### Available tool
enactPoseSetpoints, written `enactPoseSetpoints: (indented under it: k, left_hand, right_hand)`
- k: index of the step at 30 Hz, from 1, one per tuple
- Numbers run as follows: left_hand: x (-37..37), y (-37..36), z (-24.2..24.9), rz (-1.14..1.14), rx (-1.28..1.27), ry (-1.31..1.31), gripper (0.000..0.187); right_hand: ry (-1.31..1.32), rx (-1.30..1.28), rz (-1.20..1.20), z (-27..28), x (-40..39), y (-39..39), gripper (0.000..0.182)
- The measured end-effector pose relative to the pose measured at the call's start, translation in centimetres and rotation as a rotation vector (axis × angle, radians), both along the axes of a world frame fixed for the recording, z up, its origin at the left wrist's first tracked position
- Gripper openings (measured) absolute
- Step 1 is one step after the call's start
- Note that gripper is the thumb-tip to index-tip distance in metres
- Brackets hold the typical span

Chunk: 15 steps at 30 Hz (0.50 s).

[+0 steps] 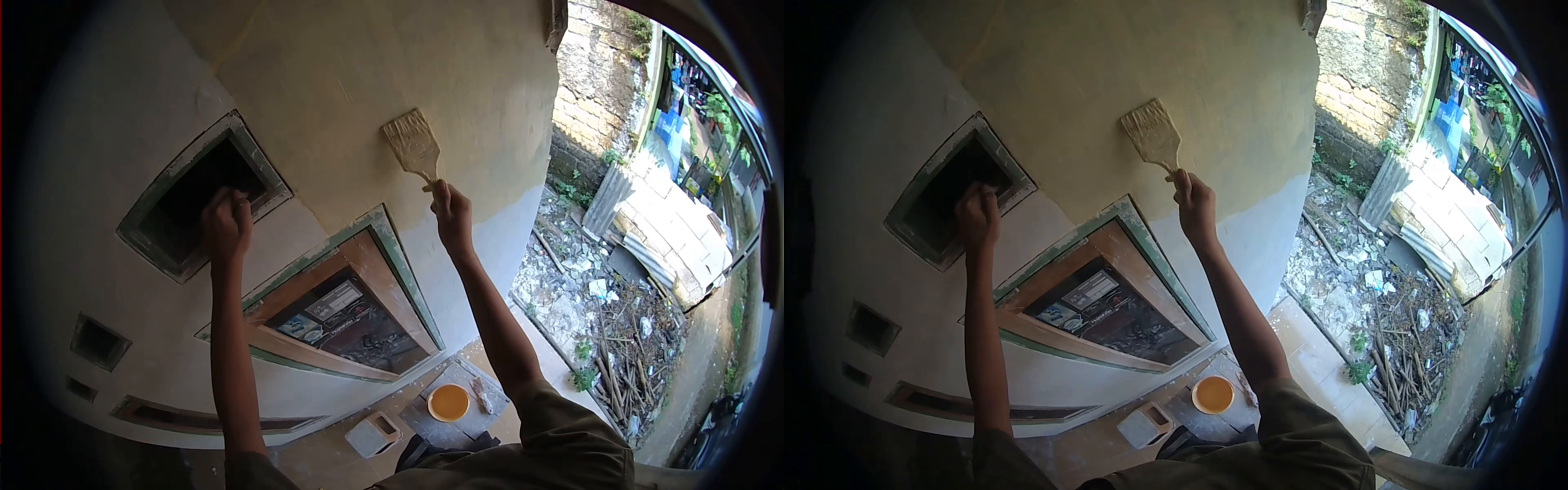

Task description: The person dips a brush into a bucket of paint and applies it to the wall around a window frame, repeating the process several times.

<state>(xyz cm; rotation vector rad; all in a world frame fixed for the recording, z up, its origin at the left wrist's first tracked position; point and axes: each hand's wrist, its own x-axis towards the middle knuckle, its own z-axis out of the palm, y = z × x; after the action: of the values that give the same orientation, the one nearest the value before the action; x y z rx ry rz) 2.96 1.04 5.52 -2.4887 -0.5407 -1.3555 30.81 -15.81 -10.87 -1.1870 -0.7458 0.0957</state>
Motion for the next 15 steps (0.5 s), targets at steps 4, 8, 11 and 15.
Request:
enactPoseSetpoints:
  k: [4,8,11,15]
  left_hand:
    - [-0.5,0.2,0.0,-0.003,0.007,0.004,0.023]
    - [-1.1,-1.5,0.2,-0.031,-0.017,-0.042,0.025]
    - [-1.6,-5.3,-2.1,-0.075,-0.005,-0.16,0.015]
    - [-2.8,-10.3,-13.5,-0.224,-0.293,-0.291,0.014]
  right_hand:
    - [0.09,-0.114,-0.036,-7.3,-2.4,-4.7,0.047]
    - [0.228,-0.257,-0.077,-13.9,-6.0,-11.0,0.046]
    - [0.326,-0.439,-0.082,-19.5,-8.9,-16.6,0.049]
    - [0.386,-0.678,-0.14,-25.0,-13.1,-23.9,0.049]
